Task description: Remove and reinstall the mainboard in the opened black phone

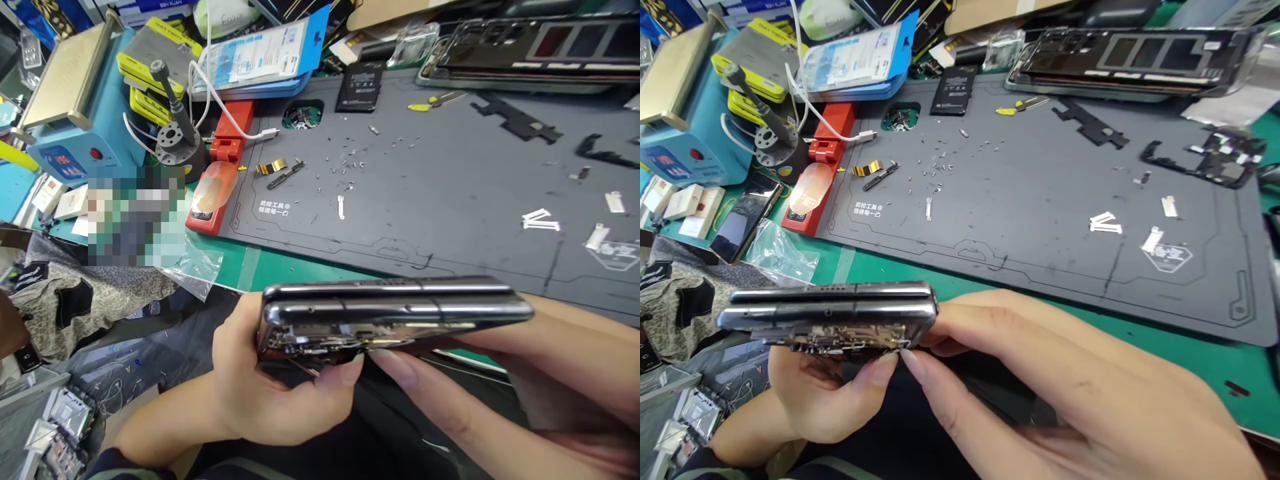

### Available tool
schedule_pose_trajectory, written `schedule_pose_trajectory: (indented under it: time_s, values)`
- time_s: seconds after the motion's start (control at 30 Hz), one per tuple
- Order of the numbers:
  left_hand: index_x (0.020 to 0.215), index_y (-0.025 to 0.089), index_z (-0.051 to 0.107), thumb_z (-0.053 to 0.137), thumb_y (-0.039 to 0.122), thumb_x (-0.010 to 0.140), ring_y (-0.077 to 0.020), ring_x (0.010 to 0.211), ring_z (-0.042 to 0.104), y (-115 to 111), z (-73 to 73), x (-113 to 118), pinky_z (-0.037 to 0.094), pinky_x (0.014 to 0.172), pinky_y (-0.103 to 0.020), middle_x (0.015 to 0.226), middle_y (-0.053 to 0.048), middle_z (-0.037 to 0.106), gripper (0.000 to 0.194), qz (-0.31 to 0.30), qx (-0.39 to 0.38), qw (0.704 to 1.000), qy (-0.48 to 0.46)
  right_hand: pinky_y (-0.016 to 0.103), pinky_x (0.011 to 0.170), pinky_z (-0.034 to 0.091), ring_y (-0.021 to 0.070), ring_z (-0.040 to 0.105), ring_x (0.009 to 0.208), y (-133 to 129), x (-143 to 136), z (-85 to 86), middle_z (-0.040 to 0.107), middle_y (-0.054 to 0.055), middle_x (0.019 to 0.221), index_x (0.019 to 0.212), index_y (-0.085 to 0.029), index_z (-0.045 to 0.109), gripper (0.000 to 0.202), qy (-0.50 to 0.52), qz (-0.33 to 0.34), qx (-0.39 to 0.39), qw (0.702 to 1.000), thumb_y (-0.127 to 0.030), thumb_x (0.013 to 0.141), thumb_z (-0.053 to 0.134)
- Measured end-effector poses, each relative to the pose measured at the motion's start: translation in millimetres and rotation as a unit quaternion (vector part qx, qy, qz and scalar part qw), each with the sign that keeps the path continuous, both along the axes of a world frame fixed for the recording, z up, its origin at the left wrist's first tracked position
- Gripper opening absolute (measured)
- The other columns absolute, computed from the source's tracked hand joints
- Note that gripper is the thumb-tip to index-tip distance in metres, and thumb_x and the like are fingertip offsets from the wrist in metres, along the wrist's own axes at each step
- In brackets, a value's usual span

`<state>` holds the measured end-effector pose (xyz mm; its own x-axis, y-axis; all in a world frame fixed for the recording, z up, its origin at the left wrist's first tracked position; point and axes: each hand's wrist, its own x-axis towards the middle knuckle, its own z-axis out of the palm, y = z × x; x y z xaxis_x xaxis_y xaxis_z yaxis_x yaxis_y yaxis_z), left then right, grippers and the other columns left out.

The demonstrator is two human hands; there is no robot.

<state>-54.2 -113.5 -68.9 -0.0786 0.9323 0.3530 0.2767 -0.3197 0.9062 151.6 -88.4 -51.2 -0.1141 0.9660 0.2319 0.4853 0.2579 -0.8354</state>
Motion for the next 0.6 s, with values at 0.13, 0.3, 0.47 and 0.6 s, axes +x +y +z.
schedule_pose_trajectory:
  time_s: [0.13,0.3,0.47,0.6]
  values:
    - [0.119,0.025,0.057,0.089,0.026,0.083,-0.0137,0.049,0.064,0.6,-4.8,3.0,0.057,0.045,-0.028,0.075,0.003,0.07,0.048,0.008,0.024,1.0,0.0,0.041,0.062,0.07,0.0327,0.079,0.085,-1.1,-4.9,-3.3,0.076,0.004,0.085,0.095,-0.042,0.082,0.021,0.003,-0.03,0.028,0.999,-0.059,0.083,0.085]
    - [0.111,0.027,0.059,0.091,0.024,0.078,-0.013,0.048,0.064,4.1,-1.3,3.8,0.058,0.045,-0.026,0.074,0.004,0.07,0.046,0.033,0.044,0.998,0.002,0.041,0.061,0.069,0.0331,0.079,0.086,0.4,-6.5,-12.2,0.076,0.004,0.084,0.095,-0.042,0.081,0.021,-0.012,-0.023,0.036,0.999,-0.059,0.083,0.084]
    - [0.11,0.027,0.061,0.093,0.018,0.074,-0.0148,0.049,0.067,3.9,5.7,-2.4,0.062,0.047,-0.027,0.074,0.004,0.072,0.049,0.0,0.021,1.0,0.019,0.038,0.065,0.071,0.0296,0.081,0.086,2.0,5.9,-15.2,0.081,0.0,0.097,0.111,-0.045,0.08,0.023,-0.041,0.044,0.059,0.996,-0.051,0.089,0.082]
    - [0.114,0.026,0.062,0.092,0.017,0.076,-0.0162,0.052,0.071,1.8,4.5,-3.2,0.064,0.05,-0.027,0.078,0.002,0.075,0.049,-0.01,0.029,0.999,0.018,0.029,0.075,0.072,0.0202,0.081,0.089,4.5,12.1,-13.9,0.082,-0.008,0.109,0.12,-0.049,0.075,0.025,-0.06,0.104,0.059,0.991,-0.047,0.096,0.076]
